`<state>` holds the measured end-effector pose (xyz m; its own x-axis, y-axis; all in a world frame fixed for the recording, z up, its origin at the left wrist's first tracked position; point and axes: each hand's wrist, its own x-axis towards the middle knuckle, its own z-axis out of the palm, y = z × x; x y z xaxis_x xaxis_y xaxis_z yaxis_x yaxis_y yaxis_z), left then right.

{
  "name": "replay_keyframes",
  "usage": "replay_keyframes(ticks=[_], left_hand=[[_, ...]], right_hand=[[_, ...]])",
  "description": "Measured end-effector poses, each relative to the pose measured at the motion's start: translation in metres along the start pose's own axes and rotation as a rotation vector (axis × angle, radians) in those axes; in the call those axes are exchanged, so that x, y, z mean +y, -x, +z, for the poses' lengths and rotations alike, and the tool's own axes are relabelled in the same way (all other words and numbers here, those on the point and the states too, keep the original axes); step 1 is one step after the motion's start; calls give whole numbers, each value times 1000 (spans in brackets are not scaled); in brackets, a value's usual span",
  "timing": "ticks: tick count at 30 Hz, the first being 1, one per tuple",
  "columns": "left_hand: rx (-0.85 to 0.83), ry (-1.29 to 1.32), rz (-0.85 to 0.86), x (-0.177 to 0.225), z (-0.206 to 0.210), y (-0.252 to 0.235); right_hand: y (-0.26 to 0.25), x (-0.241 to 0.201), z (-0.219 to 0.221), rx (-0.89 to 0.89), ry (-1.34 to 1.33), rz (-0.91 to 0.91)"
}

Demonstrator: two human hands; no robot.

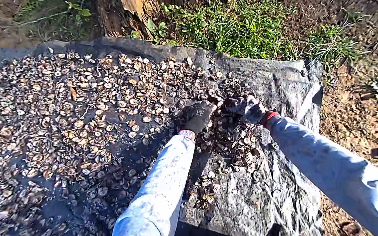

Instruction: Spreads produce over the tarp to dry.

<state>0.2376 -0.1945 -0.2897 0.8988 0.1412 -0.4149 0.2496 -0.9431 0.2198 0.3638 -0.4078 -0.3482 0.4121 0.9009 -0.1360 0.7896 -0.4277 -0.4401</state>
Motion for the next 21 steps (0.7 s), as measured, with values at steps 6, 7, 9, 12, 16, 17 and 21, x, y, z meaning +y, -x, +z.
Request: replay_keyframes(ticks=[6, 7, 9, 12, 16, 17, 21], left_hand=[[419, 99, 69, 24, 28, 18], [419, 70, 96, 30, 37, 26], [339, -46, 41, 41, 54, 31], [317, -91, -53, 54, 61, 24], [330, -93, -1, 55, 54, 20], [330, -71, 26, 52, 51, 18], [365, 70, 91, 42, 31, 7]], right_hand=[[35, 41, -42, 107, -83, 444], [44, 43, -46, 138, -104, 487], [61, 39, -51, 137, -67, 513], [93, 31, -25, 7, 80, 483], [118, 35, -10, 29, 30, 401], [114, 36, -25, 11, -46, 445], [80, 33, -80, 110, -210, 631]])
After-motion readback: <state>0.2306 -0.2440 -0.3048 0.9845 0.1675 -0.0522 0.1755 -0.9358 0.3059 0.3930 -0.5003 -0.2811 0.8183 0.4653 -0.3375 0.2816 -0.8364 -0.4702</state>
